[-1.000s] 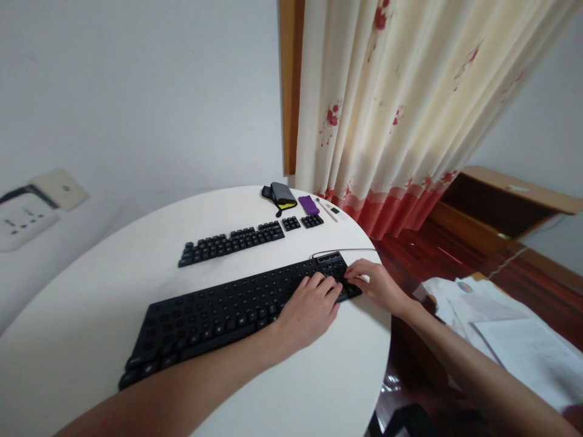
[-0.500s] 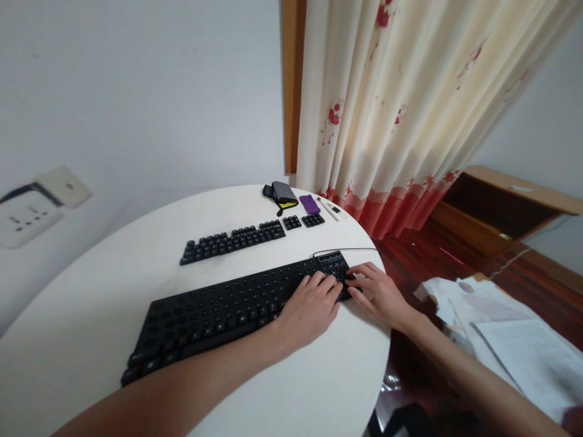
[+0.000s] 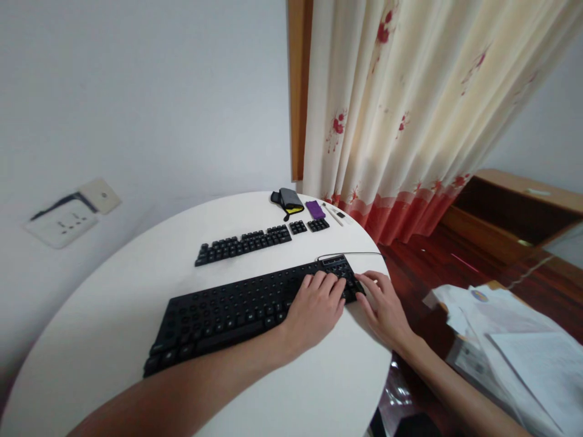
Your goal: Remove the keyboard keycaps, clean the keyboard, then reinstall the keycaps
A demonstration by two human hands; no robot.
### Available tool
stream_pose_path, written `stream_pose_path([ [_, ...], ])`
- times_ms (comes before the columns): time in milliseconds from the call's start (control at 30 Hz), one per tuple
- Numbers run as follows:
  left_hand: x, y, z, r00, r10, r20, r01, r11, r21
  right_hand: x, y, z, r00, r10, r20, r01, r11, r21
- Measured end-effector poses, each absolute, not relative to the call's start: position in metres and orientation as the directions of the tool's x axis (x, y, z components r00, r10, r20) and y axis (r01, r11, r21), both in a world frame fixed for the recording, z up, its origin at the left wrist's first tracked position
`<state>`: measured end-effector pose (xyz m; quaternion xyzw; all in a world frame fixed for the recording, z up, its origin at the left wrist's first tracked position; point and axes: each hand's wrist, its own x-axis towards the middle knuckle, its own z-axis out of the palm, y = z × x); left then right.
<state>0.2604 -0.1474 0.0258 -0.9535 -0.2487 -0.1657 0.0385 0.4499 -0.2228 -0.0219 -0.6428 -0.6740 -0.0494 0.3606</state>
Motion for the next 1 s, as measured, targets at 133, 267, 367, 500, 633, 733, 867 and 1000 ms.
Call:
stream_pose_path([
  [133, 0.263, -0.149, 0.025, 0.841, 0.442, 0.311, 0.467, -0.884, -0.004, 0.447, -0.222, -0.016, -0.031, 0.881, 0.473, 0.927, 0.202, -0.317],
  [267, 0.265, -0.149, 0.023, 0.858, 0.424, 0.291, 0.444, -0.896, -0.004, 0.449, -0.222, -0.021, -0.05, 0.882, 0.469, 0.944, 0.195, -0.265],
  [367, 0.262, -0.15, 0.023, 0.861, 0.424, 0.28, 0.439, -0.898, 0.008, 0.455, -0.22, -0.032, -0.06, 0.868, 0.493, 0.941, 0.215, -0.262],
  [500, 0.256, -0.15, 0.029, 0.844, 0.436, 0.312, 0.447, -0.894, 0.038, 0.461, -0.217, -0.045, -0.021, 0.848, 0.53, 0.931, 0.21, -0.298],
  [633, 0.245, -0.139, 0.049, 0.82, 0.472, 0.324, 0.465, -0.879, 0.106, 0.463, -0.217, -0.052, -0.002, 0.85, 0.527, 0.926, 0.2, -0.319],
  [733, 0.224, -0.125, 0.067, 0.779, 0.536, 0.325, 0.507, -0.844, 0.176, 0.464, -0.217, -0.055, 0.002, 0.854, 0.52, 0.925, 0.196, -0.326],
  [867, 0.17, -0.107, 0.073, 0.706, 0.615, 0.352, 0.563, -0.789, 0.248, 0.465, -0.216, -0.057, 0.009, 0.854, 0.52, 0.928, 0.187, -0.323],
  [1000, 0.099, -0.092, 0.054, 0.543, 0.738, 0.401, 0.678, -0.667, 0.308, 0.463, -0.216, -0.056, 0.012, 0.852, 0.523, 0.929, 0.184, -0.322],
])
